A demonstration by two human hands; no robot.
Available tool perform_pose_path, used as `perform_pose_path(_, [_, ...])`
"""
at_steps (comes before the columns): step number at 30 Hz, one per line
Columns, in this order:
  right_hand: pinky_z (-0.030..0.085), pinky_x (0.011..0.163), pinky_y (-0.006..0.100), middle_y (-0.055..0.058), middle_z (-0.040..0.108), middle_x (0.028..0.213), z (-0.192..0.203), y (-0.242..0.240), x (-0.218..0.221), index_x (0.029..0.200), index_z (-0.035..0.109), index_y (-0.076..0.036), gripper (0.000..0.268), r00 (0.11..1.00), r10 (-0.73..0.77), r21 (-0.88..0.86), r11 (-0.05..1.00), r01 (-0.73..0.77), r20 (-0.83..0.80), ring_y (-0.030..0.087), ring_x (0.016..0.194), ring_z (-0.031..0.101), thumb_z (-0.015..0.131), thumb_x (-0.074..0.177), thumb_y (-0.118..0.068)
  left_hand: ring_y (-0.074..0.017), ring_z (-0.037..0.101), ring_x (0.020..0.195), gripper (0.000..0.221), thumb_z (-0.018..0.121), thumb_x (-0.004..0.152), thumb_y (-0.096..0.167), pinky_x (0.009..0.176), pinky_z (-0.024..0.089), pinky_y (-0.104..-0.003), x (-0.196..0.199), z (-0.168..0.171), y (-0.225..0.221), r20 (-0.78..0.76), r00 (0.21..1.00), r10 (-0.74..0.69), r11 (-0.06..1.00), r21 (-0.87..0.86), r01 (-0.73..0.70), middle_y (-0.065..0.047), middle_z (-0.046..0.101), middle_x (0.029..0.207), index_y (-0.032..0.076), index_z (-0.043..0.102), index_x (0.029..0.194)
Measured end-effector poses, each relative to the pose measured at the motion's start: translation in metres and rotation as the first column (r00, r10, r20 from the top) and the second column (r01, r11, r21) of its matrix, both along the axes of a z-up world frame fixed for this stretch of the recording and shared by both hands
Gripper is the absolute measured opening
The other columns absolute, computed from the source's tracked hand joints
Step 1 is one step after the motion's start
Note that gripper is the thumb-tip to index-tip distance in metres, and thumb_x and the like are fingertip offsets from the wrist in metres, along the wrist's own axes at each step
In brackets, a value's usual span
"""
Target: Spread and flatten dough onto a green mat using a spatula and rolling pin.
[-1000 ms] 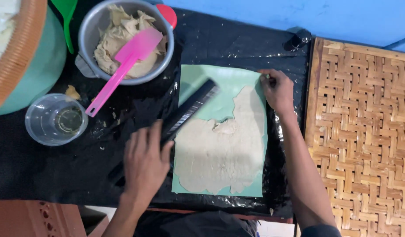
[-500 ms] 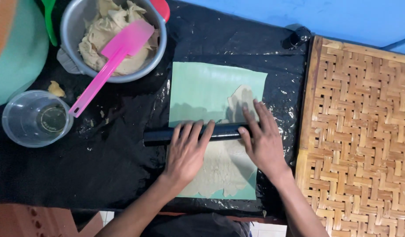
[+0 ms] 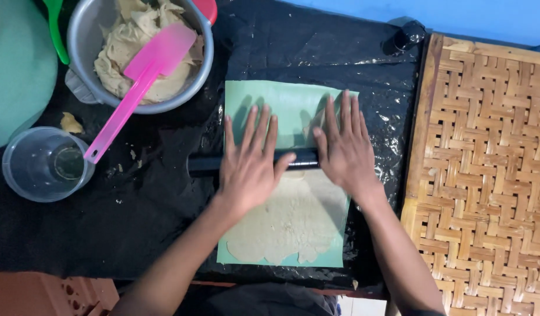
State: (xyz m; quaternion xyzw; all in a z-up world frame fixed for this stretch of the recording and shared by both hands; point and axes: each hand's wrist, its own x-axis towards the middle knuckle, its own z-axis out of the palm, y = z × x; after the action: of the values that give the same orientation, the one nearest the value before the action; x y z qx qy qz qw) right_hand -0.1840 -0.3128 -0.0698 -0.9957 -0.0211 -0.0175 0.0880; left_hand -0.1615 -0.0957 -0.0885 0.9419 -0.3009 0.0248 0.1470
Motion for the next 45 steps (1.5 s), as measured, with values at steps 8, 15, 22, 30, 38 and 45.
perform_pose_path(8, [0.024, 0.128, 0.053, 0.038, 0.012, 0.166, -0.007, -0.001, 0.025, 0.161, 0.026, 0.010, 0.064, 0.974, -0.167, 0.124, 0.981, 0.148, 0.155, 0.051, 0.156, 0.014, 0.039, 0.115, -0.034, -0.0392, 0.052, 0.121, 0.063, 0.064, 0.097, 0.049, 0.105, 0.040, -0.053, -0.007, 0.023, 0.013, 0.039, 0.999, -0.018, 0.991, -0.131, 0.023, -0.024, 0.055, 0.128, -0.001, 0.057, 0.135])
perform_pose_path(15, [0.031, 0.127, 0.054, 0.033, 0.022, 0.168, 0.019, 0.011, 0.005, 0.156, 0.041, 0.006, 0.052, 0.951, -0.175, 0.315, 0.945, 0.089, 0.256, 0.049, 0.159, 0.021, 0.045, 0.116, -0.028, -0.0282, 0.058, 0.102, 0.054, 0.077, 0.085, 0.035, 0.091, 0.046, -0.044, -0.016, 0.029, 0.025, 0.084, 0.988, -0.131, 0.983, -0.115, 0.140, -0.012, 0.063, 0.104, 0.000, 0.067, 0.125])
perform_pose_path(22, [0.029, 0.126, 0.058, 0.033, 0.025, 0.165, 0.023, 0.017, -0.063, 0.152, 0.046, 0.002, 0.053, 0.971, -0.036, 0.139, 0.990, 0.002, 0.237, 0.049, 0.157, 0.022, 0.052, 0.109, -0.028, -0.0297, 0.061, 0.101, 0.048, 0.075, 0.089, 0.035, 0.094, 0.047, -0.048, -0.062, 0.002, 0.025, 0.173, 0.978, -0.116, 0.972, -0.182, 0.148, -0.016, 0.066, 0.108, 0.001, 0.067, 0.122])
perform_pose_path(30, [0.018, 0.126, 0.058, 0.035, 0.021, 0.165, 0.005, 0.017, -0.064, 0.159, 0.036, 0.001, 0.062, 0.998, -0.023, 0.020, 1.000, 0.022, 0.066, 0.051, 0.155, 0.018, 0.039, 0.108, -0.034, -0.0325, 0.053, 0.140, 0.064, 0.063, 0.098, 0.036, 0.118, 0.035, -0.059, -0.071, 0.015, 0.020, 0.163, 0.982, -0.094, 0.990, -0.090, 0.110, -0.019, 0.060, 0.146, -0.003, 0.054, 0.147])
perform_pose_path(38, [0.015, 0.127, 0.057, 0.037, 0.017, 0.165, 0.010, 0.014, -0.019, 0.161, 0.027, 0.006, 0.068, 0.995, -0.056, 0.071, 0.996, 0.050, 0.087, 0.051, 0.156, 0.013, 0.035, 0.111, -0.039, -0.0364, 0.027, 0.152, 0.079, 0.048, 0.100, 0.055, 0.119, 0.014, -0.069, -0.021, 0.016, 0.003, 0.040, 0.999, -0.035, 0.996, -0.086, 0.038, -0.025, 0.035, 0.161, -0.005, 0.044, 0.151])
perform_pose_path(45, [0.015, 0.128, 0.056, 0.036, 0.020, 0.165, 0.000, 0.023, -0.079, 0.160, 0.028, 0.006, 0.071, 0.990, -0.096, 0.044, 0.995, 0.092, 0.100, 0.049, 0.156, 0.015, 0.037, 0.108, -0.042, -0.0315, 0.033, 0.158, 0.054, 0.058, 0.107, 0.039, 0.133, 0.023, -0.060, -0.094, -0.037, 0.023, 0.066, 0.998, -0.019, 0.975, -0.219, 0.033, -0.018, 0.043, 0.163, 0.006, 0.047, 0.149])
